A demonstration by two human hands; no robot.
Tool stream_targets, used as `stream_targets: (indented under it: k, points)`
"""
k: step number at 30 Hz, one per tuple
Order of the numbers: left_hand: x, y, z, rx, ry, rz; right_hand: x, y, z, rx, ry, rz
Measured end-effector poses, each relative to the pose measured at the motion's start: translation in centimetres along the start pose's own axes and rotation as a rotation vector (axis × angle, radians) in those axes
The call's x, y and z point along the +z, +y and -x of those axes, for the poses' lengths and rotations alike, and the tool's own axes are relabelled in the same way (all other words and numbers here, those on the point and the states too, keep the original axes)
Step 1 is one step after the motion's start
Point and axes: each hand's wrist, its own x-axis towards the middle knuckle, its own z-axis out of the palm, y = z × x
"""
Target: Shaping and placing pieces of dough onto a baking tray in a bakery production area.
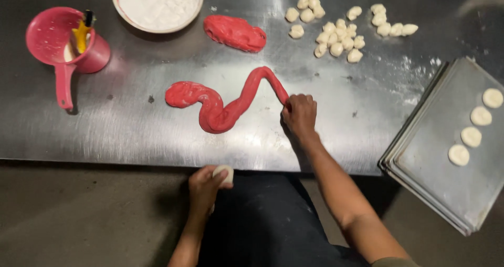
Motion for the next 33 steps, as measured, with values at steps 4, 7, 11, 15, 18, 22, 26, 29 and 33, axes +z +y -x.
stream_targets:
  k: [4,7,11,15,18,22,26,29,33]
  points:
    - [4.1,3.2,-2.6,0.021,-0.08,0.101,-5.0,2.0,0.7,0.289,-0.466,0.021]
    - [8.0,4.0,-4.1,0.078,-0.19,0.054,-8.5,2.8,3.4,0.877,-0.614,-0.744]
    - [14.3,6.5,-2.5,0.193,-0.48,-0.019,-15.5,-1.8,3.3,0.966,-0.631,-0.928]
    - [18.9,7.2,-0.1,0.282,-0.695,-0.187,-18.4,-1.8,4.9,0.924,-0.571,-1.14]
    - [21.7,7.7,1.6,0.09,-0.765,-0.08,-18.6,1.1,6.2,0.839,-0.504,-1.087]
    - [24.9,6.9,2.2,0.172,-0.657,-0.244,-19.0,4.2,4.9,0.834,-0.375,-1.176]
    - [28.7,8.1,2.4,0.484,-0.591,-0.395,-20.6,5.9,2.4,0.876,-0.598,-1.495]
    - [30.2,5.7,0.4,0.161,-0.409,-0.278,-19.4,8.2,2.9,0.84,-0.606,-1.607]
    - [31.6,4.3,-2.4,0.089,-0.166,-0.113,-18.1,9.6,0.0,0.951,-0.681,-1.468]
